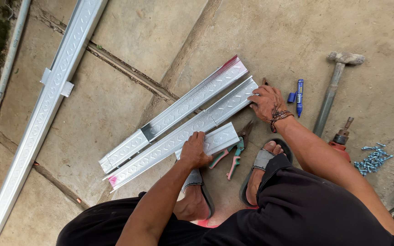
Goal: The person sits on a tiled floor and assembles a short metal profile into a longer one. They use pliers to bend the edges of the short piece and a hammer to flatten it before fitting it into the longer profile.
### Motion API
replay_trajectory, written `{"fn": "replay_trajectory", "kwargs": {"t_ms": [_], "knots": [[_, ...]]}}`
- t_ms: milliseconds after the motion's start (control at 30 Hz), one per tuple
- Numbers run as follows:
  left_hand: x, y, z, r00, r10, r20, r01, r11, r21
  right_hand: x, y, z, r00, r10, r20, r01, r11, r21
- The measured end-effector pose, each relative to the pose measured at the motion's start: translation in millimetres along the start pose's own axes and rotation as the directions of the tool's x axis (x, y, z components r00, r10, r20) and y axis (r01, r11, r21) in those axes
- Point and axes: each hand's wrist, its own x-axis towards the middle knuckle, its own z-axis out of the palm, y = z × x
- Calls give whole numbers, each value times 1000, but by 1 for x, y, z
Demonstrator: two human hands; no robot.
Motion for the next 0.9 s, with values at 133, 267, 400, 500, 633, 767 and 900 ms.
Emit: {"fn": "replay_trajectory", "kwargs": {"t_ms": [133,267,400,500,633,767,900], "knots": [[2,6,3,998,-49,29,47,998,47,2,-5,4,999,-45,4,46,996,-77],[1,14,6,997,-75,23,72,991,109,6,-13,7,992,-127,20,129,973,-193],[1,10,4,998,-67,3,67,998,7,8,-18,10,988,-148,33,151,972,-181],[3,7,2,995,-89,42,90,996,-23,8,-18,10,989,-150,18,151,974,-167],[2,9,5,994,-108,34,108,994,-12,8,-18,8,988,-152,32,155,971,-181],[1,14,6,997,-82,8,82,996,-35,9,-18,2,985,-170,20,171,981,-91],[5,20,6,998,-58,-34,58,998,-5,7,-16,-9,984,-178,7,178,984,6]]}}
